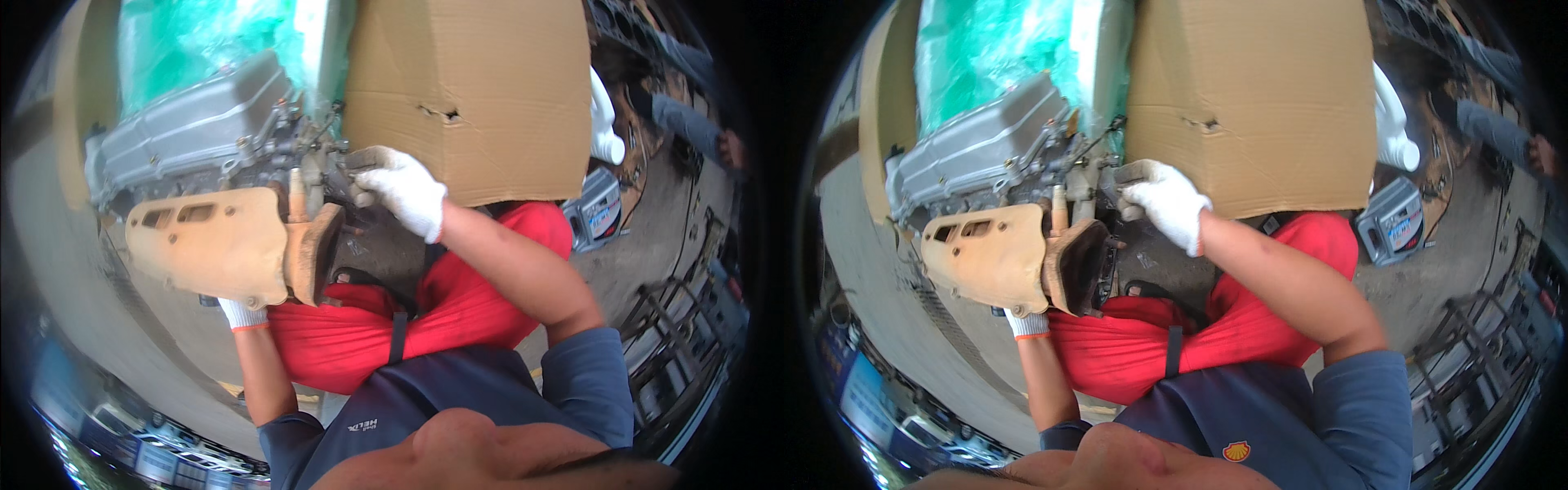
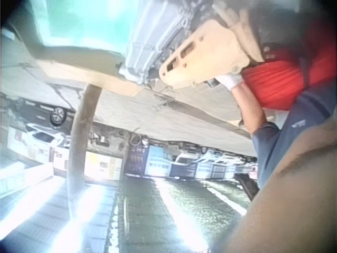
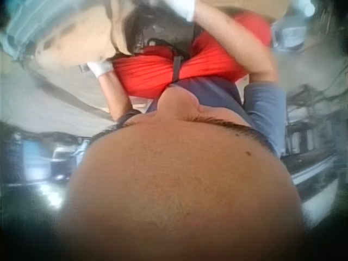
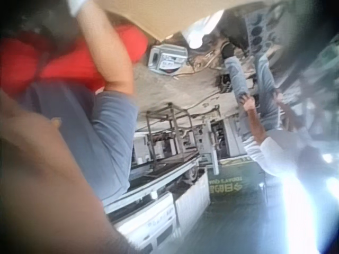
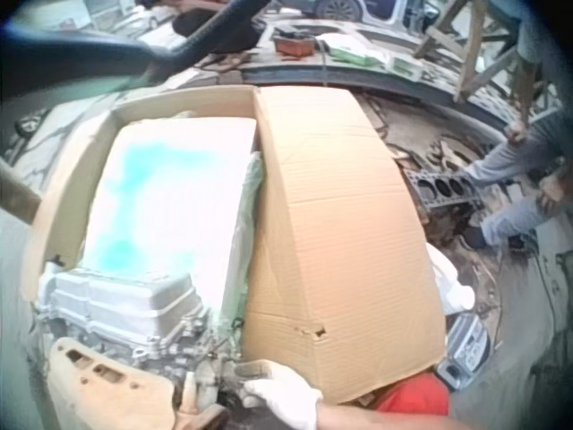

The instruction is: The person handles small metal parts, picks them from a tray, and places them into an engine block. They wipe parts with a cloth and position components on the engine assembly. The person moves around the workspace to access different parts and tools.

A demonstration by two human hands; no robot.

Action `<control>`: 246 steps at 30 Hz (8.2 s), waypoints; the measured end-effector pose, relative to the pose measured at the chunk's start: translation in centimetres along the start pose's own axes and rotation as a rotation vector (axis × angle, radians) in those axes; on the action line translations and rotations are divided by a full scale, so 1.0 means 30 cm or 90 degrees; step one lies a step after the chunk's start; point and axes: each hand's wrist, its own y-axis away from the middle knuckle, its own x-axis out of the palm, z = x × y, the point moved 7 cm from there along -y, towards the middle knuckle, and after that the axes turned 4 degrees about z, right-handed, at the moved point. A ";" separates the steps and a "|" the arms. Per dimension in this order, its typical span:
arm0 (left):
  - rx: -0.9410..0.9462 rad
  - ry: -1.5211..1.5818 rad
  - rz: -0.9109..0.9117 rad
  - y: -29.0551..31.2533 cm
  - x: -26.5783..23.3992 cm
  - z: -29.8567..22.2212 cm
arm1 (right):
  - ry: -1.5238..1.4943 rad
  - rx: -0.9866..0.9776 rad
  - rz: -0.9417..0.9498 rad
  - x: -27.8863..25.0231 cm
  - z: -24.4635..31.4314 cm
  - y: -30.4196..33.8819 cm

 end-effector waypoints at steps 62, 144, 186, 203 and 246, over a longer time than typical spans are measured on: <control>-0.160 -0.166 -0.082 0.136 0.272 -0.032 | 0.247 -0.405 -0.380 -0.070 -0.118 -0.171; -0.131 -0.092 -0.102 0.109 0.208 -0.026 | 0.398 -0.258 -0.361 -0.036 -0.126 -0.268; -0.109 -0.060 -0.152 0.116 0.230 -0.028 | -0.283 -0.255 -0.121 -0.074 -0.202 -0.328; -0.139 -0.022 -0.131 0.113 0.250 -0.014 | 0.017 -0.292 -0.196 -0.071 0.050 -0.243; -0.158 0.033 -0.075 0.127 0.286 -0.020 | 0.162 -0.276 -0.142 -0.032 0.064 -0.302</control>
